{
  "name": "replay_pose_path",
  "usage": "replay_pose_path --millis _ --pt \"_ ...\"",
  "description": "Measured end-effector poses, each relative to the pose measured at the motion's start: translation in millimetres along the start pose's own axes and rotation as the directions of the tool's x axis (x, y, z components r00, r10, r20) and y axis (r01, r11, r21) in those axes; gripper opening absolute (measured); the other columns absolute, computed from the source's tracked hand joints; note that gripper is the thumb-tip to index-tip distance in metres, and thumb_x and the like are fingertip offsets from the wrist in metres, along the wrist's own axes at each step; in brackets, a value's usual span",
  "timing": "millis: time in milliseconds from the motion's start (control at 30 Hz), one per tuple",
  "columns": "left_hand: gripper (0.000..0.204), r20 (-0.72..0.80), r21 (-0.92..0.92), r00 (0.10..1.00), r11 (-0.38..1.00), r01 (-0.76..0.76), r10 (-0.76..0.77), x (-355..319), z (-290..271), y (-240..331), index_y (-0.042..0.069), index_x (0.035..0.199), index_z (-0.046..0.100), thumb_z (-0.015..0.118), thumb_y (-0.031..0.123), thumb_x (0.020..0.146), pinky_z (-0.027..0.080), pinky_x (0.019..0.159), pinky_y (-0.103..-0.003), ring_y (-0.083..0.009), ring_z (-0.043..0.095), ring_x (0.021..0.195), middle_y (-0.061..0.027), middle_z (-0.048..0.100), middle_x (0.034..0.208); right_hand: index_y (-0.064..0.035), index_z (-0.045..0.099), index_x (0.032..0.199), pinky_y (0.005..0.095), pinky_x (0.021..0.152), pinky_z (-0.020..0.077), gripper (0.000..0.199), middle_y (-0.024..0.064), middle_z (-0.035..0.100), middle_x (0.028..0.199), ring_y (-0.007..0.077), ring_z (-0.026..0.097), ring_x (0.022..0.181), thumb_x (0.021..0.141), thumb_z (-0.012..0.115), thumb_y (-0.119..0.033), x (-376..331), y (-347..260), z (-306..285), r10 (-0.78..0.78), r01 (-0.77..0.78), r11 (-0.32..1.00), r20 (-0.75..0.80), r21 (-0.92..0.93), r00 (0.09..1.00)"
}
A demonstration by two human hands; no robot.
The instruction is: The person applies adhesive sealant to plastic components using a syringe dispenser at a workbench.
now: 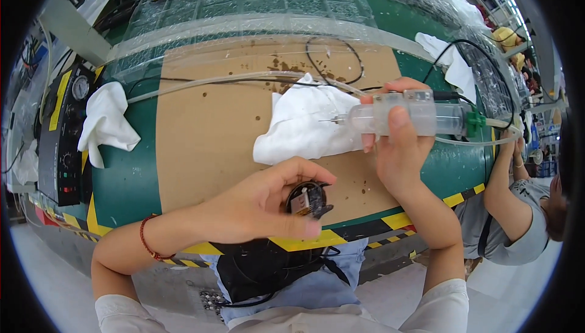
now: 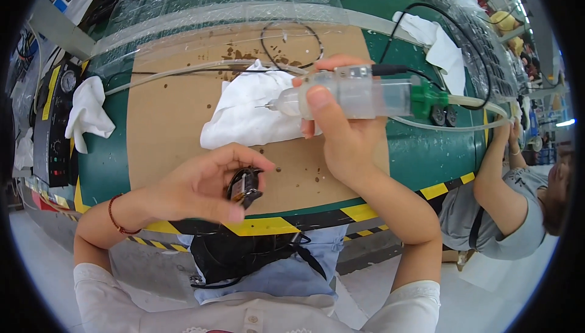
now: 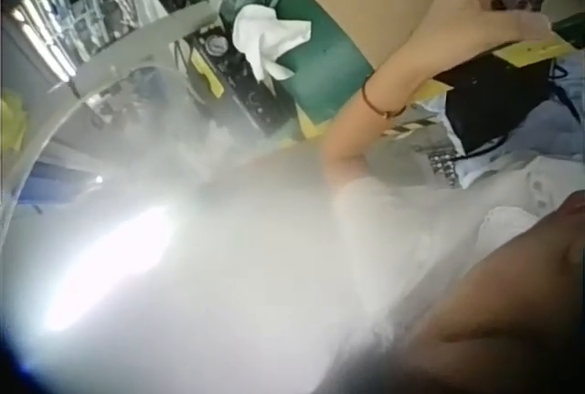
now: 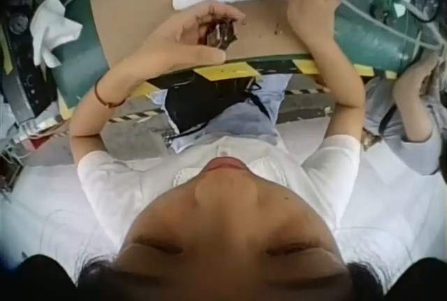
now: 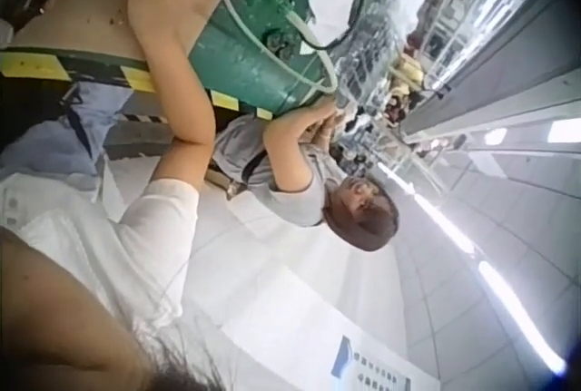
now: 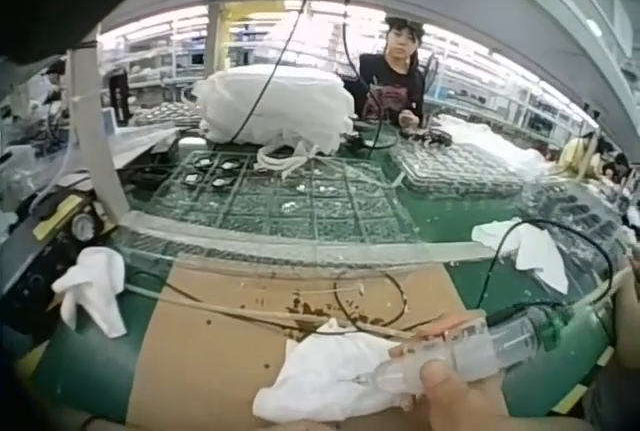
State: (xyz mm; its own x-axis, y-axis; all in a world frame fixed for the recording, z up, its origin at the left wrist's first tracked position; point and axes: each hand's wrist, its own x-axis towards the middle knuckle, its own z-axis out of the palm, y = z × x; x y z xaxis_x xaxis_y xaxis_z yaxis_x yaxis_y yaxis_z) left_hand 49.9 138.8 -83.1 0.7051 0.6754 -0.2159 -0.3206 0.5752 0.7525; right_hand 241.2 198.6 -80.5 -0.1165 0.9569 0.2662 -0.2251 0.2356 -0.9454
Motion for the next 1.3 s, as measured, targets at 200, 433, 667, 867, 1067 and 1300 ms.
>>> replay_pose_path --millis 200,433,667,867,1067,1300 --pt "0.048 0.165 0.023 0.986 1.0 0.002 -0.006 3 -3 -5 0.003 0.108 0.039 0.062 -0.008 0.067 0.042 0.071 -0.027 -0.0153 0.049 0.08 -0.0119 0.049 0.098 -0.0074 0.048 0.096 0.018 0.043 0.0399 0.023 0.0018 0.056 0.074 0.0055 0.051 0.054 0.077 0.059 -0.013 0 3 -7 0.077 -0.077 0.993 0.004 -0.084 0.997" --pt "0.037 0.054 -0.046 0.999 0.999 -0.004 0.006 3 10 -2 -0.005 0.097 0.042 0.052 0.019 0.071 0.044 0.054 -0.027 -0.0216 0.053 0.059 -0.0245 0.054 0.084 -0.0061 0.047 0.093 0.018 0.039 0.035 0.024 -0.0016 0.049 0.064 0.0033 0.044 0.046 0.075 0.061 -0.012 10 1 -9 0.044 -0.042 0.998 -0.039 0.037 0.998" --pt "0.034 -0.014 -0.089 0.999 0.995 -0.04 0.039 -3 10 -5 -0.009 0.086 0.044 0.049 0.02 0.069 0.045 0.045 -0.029 -0.0257 0.053 0.046 -0.0288 0.055 0.075 -0.005 0.046 0.091 0.0186 0.038 0.0344 0.022 -0.0007 0.048 0.06 0.0042 0.042 0.042 0.076 0.06 -0.011 11 -1 -6 0.078 -0.079 0.995 0.021 0.058 0.997" --pt "0.033 0.05 -0.046 0.997 0.998 -0.051 0.054 -4 6 -5 -0.008 0.079 0.045 0.047 0.025 0.073 0.042 0.038 -0.028 -0.0221 0.049 0.04 -0.0241 0.054 0.065 -0.005 0.046 0.091 0.0185 0.038 0.0341 0.022 -0.0016 0.046 0.058 0.0041 0.042 0.043 0.076 0.06 -0.012 12 -1 -7 0.104 -0.107 0.992 0.042 0.068 0.994" --pt "0.035 0.079 -0.011 0.991 0.995 -0.104 0.104 -3 4 -4 -0.005 0.073 0.044 0.045 0.029 0.077 0.036 0.033 -0.026 -0.0187 0.043 0.035 -0.0196 0.051 0.057 -0.0053 0.047 0.091 0.0184 0.038 0.0346 0.022 -0.0017 0.046 0.06 0.0039 0.043 0.044 0.076 0.06 -0.014 12 -1 -8 0.119 -0.122 0.99 0.04 0.068 0.992" --pt "0.036 0.083 -0.032 0.985 0.988 -0.151 0.153 -6 2 -5 -0.004 0.072 0.044 0.043 0.031 0.079 0.031 0.03 -0.028 -0.0188 0.04 0.034 -0.0173 0.048 0.054 -0.0056 0.047 0.089 0.0187 0.038 0.0354 0.022 -0.001 0.048 0.062 0.0042 0.043 0.043 0.076 0.061 -0.017 14 1 -10 0.12 -0.122 0.988 0.027 0.094 0.992"
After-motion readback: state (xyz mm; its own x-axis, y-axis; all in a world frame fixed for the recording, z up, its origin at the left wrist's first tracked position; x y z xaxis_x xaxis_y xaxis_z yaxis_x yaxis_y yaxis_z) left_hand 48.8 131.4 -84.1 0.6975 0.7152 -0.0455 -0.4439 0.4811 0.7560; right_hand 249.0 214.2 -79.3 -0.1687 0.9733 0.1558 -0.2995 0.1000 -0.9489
